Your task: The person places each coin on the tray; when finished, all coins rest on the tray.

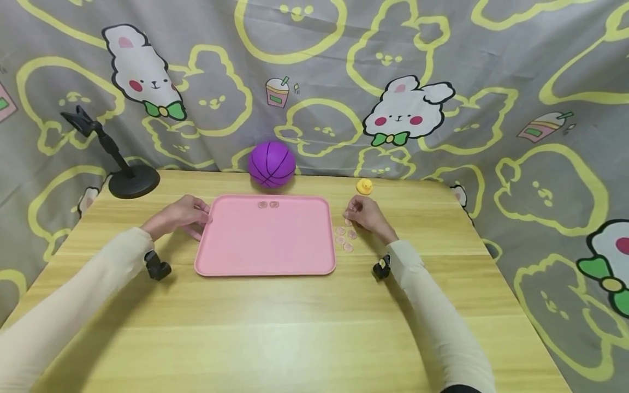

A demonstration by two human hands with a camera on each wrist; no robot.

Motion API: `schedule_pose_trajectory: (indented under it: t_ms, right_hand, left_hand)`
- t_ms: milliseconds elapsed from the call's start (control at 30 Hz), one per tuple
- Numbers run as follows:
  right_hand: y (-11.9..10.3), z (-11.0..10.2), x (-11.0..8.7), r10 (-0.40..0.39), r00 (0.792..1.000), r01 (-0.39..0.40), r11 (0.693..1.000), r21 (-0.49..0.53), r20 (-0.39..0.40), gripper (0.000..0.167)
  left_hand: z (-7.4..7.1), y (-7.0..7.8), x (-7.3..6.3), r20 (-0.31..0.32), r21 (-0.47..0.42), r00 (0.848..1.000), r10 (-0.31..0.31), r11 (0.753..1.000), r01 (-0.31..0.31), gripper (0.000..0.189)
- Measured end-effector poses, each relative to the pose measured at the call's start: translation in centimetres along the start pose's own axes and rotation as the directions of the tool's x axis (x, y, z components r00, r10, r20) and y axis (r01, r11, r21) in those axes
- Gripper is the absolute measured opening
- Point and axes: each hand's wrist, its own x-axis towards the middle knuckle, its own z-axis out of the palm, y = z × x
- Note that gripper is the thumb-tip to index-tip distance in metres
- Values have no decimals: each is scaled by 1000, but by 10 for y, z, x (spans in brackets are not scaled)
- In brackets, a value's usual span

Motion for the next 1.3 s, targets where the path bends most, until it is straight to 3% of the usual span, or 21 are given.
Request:
schedule_pose_trajectory:
  t_ms: [300,567,767,1033,1200,1300]
  right_hand:
    - [-10,2,1,22,997,-16,996,93,-70,16]
    - [-36,15,9,-25,999,30,976,215,-27,20]
    - [-52,30,14,-56,998,57,971,232,-13,21]
    - [-75,65,25,-25,992,-18,943,334,124,20]
    - [-97,86,33,-28,987,-32,934,357,160,14]
    - [-109,95,36,-15,982,-64,912,406,189,13]
  left_hand:
    - [-2,2,0,17,-3,1000,-6,1000,6,31]
    - [-3,1,2,-15,7,1000,-25,1000,26,34]
    - [-2,-2,2,-9,-2,1000,1,1000,-1,33]
    - [-1,-2,3,-8,-16,1000,6,1000,-6,29]
    - [-2,-2,2,-12,-9,1000,-4,1000,4,32]
    - [-1,-2,2,-7,-10,1000,-2,1000,2,33]
